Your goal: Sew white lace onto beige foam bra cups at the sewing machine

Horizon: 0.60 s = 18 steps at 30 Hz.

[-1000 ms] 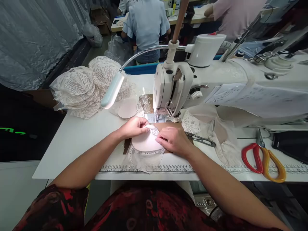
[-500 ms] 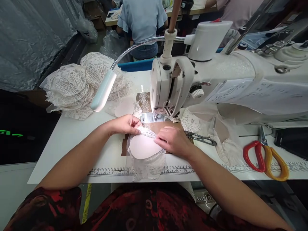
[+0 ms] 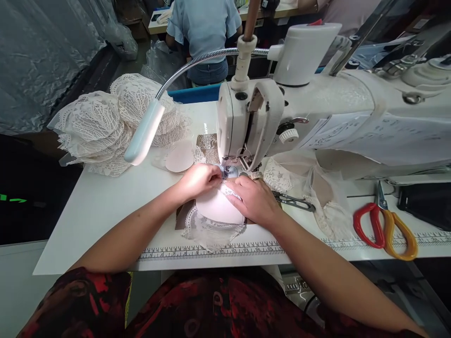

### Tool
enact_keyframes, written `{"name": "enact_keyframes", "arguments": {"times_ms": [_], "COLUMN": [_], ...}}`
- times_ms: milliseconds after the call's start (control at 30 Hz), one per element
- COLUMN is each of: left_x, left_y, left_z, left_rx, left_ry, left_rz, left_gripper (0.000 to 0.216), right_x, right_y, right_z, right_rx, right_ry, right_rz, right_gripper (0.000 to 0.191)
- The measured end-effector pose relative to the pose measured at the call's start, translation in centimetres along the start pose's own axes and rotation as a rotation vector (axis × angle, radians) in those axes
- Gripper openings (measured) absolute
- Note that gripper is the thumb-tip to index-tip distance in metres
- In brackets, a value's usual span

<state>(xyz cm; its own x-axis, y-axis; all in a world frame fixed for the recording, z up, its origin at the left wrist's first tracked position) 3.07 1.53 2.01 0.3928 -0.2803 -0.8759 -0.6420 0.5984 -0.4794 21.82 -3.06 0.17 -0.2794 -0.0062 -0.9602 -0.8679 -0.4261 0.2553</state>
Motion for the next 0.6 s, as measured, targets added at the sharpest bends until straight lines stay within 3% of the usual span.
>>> {"name": "enact_keyframes", "arguments": {"times_ms": [100,167,333,467,600], "left_x": [-1.0,-1.3,0.9,2.3,2.1], "left_y": [-0.4,-1.4,-3.4,-2.7,-1.4], "left_z": [-1.0,-2.1,-3.8,-3.8,-3.5], "left_rx": [-0.041,0.008,0.247,0.271,0.305], "left_ry": [-0.111,-0.160,-0.027,-0.016,0.006], "left_rz": [0.136,0.184,0.291,0.355,0.362], "left_gripper": [0.016,0.017,0.033,0.038,0.043], "right_x": [0.0,0.0,0.1,0.2,0.2], "right_y": [0.3,0.4,0.3,0.2,0.4], "right_z": [0.1,0.1,0.0,-0.1,0.2], "right_rx": [0.017,0.018,0.012,0.002,0.043], "right_ry": [0.018,0.029,0.019,0.005,0.000], "right_rz": [-0.068,-0.096,-0.114,-0.102,-0.105], "right_gripper": [0.029,0.029,0.031,0.032,0.030]}}
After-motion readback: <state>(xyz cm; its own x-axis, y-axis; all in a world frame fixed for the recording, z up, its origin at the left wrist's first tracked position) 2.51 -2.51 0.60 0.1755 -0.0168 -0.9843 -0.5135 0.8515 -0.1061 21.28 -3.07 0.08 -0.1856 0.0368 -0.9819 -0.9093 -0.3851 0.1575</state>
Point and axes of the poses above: each hand's wrist, its own z-axis towards the middle knuckle, its own x-axis out of the palm, y = z × x, the point moved 1 cm from there along z, towards the middle knuckle, and after that the axes turned 10 degrees about x, right-handed, at the moved point
